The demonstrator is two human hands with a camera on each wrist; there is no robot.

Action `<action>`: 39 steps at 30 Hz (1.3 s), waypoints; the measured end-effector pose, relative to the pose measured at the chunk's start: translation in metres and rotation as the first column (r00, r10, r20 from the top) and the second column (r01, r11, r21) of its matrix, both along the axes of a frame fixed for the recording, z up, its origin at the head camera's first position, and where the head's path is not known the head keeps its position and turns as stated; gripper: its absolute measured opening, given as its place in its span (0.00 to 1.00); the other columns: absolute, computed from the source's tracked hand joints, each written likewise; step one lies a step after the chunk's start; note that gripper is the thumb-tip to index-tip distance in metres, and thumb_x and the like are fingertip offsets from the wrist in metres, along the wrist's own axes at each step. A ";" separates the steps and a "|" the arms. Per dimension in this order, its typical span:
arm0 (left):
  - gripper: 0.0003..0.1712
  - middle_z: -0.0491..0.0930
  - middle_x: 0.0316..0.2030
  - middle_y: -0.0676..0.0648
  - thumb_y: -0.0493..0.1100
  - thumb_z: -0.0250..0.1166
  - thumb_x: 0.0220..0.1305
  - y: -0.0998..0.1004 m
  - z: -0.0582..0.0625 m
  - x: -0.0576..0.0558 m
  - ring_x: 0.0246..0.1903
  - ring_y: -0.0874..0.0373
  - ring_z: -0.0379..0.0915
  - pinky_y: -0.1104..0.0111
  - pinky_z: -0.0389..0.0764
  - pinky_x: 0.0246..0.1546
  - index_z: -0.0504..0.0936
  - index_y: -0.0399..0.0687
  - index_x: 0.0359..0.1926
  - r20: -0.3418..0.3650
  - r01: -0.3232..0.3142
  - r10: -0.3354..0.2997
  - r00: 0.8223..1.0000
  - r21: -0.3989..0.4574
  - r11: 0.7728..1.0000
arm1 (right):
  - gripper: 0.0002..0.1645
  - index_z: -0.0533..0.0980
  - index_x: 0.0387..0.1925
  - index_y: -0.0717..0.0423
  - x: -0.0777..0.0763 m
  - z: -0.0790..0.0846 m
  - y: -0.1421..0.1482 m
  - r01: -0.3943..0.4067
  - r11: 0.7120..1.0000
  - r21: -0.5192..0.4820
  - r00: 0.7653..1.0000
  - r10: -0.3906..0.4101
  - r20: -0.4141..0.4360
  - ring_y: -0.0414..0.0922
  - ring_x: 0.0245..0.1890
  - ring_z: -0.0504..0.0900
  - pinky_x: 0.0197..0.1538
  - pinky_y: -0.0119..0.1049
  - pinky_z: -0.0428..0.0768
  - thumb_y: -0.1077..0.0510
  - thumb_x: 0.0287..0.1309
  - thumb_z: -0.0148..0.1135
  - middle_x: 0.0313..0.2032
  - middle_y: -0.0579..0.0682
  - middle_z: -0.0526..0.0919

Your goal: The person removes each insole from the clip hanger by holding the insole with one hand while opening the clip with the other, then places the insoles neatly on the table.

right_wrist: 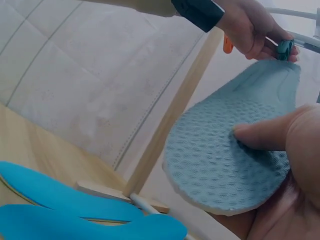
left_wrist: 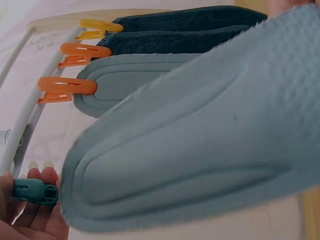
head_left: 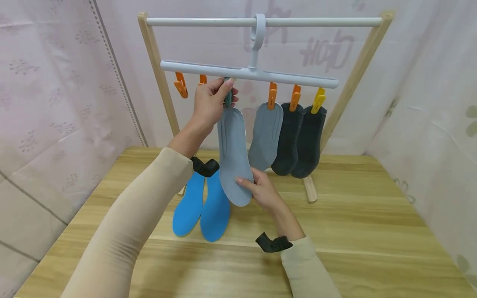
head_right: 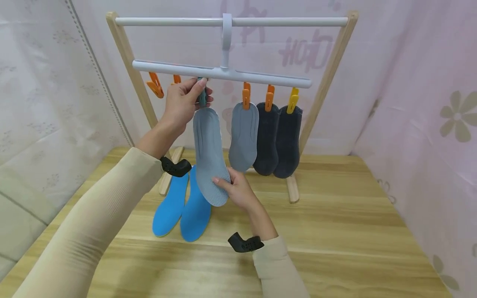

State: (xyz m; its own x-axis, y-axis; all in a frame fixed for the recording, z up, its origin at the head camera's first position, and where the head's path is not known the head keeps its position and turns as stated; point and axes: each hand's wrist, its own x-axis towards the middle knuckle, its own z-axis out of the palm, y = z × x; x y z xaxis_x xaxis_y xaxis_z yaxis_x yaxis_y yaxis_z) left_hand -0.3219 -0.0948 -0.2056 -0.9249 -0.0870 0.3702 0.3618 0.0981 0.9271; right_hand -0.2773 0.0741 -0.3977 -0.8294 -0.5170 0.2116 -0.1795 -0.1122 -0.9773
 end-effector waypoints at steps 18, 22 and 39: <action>0.21 0.83 0.36 0.48 0.48 0.61 0.73 0.006 -0.001 0.000 0.40 0.52 0.83 0.66 0.87 0.51 0.81 0.45 0.62 0.014 0.013 -0.014 1.000 0.024 1.000 | 0.27 0.69 0.68 0.63 0.017 -0.027 0.016 0.115 0.976 0.183 0.970 -0.150 0.192 0.50 0.57 0.82 0.59 0.41 0.81 0.59 0.72 0.56 0.61 0.65 0.79; 0.22 0.83 0.36 0.49 0.48 0.61 0.73 0.008 -0.002 0.000 0.41 0.51 0.83 0.67 0.87 0.51 0.81 0.45 0.62 0.018 0.024 -0.024 1.000 0.034 0.999 | 0.25 0.70 0.67 0.63 0.017 -0.033 0.016 0.111 0.974 0.196 0.965 -0.153 0.211 0.50 0.55 0.83 0.57 0.42 0.82 0.59 0.72 0.56 0.60 0.65 0.80; 0.22 0.83 0.40 0.48 0.50 0.60 0.74 0.012 -0.005 -0.001 0.42 0.54 0.83 0.67 0.86 0.53 0.80 0.47 0.63 0.002 0.032 -0.032 0.999 -0.013 0.999 | 0.22 0.74 0.63 0.68 0.016 -0.043 0.015 0.124 0.959 0.253 0.957 -0.183 0.225 0.51 0.56 0.82 0.59 0.44 0.81 0.64 0.70 0.55 0.59 0.65 0.81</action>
State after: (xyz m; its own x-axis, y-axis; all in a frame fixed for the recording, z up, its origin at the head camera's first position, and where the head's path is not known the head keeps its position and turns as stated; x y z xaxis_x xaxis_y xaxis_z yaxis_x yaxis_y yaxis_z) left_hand -0.3227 -0.0832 -0.2108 -0.9278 -0.0526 0.3694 0.3633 0.0982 0.9265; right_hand -0.2616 0.0894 -0.4407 -0.9133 -0.3898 -0.1182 0.0704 0.1349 -0.9884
